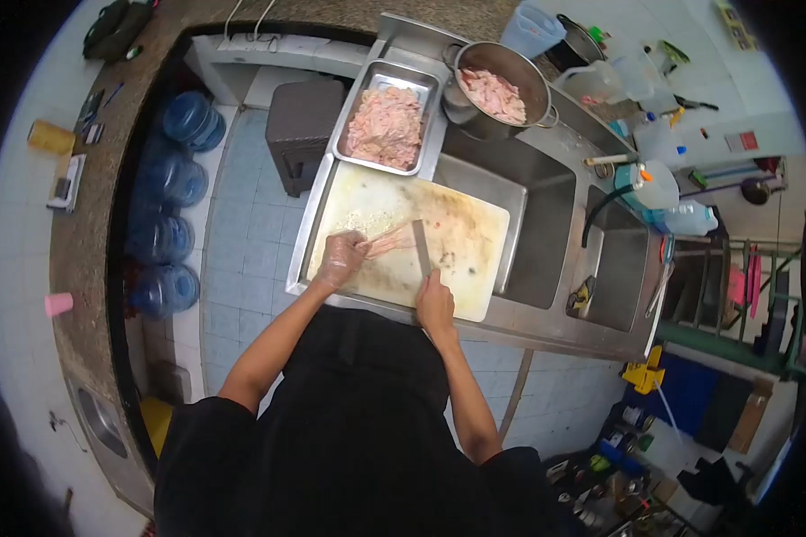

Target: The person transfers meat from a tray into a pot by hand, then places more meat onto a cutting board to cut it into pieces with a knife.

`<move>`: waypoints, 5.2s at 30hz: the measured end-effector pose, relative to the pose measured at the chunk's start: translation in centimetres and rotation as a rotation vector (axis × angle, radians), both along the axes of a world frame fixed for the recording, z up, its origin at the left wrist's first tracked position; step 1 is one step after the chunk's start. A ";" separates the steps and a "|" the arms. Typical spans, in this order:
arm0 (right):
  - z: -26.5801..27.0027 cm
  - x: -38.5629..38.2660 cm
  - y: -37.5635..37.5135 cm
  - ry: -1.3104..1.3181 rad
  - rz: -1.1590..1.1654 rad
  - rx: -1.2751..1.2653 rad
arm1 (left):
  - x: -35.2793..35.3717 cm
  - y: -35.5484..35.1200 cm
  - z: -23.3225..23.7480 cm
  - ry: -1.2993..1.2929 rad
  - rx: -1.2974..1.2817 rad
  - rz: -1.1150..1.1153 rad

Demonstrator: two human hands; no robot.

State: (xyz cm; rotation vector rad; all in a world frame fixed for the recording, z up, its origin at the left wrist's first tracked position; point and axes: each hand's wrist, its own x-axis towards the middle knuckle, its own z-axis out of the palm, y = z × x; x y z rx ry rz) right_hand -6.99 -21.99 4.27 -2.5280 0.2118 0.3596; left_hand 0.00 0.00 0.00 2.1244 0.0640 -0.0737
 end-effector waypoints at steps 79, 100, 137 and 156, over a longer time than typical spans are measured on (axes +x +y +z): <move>1.7 -6.8 -5.0 -0.057 -0.141 0.105 | 7.4 -3.7 -1.5 -0.329 0.193 -0.426; 1.4 -5.5 -6.2 0.111 -0.238 0.132 | 28.1 -3.2 0.8 -0.228 0.846 -0.408; 0.6 -6.7 -7.2 0.126 -0.499 0.385 | 46.0 -24.2 15.8 -0.566 0.712 -0.987; 2.7 -10.6 -6.8 -0.023 -0.656 0.314 | 42.2 -19.7 19.3 -0.486 0.667 -0.582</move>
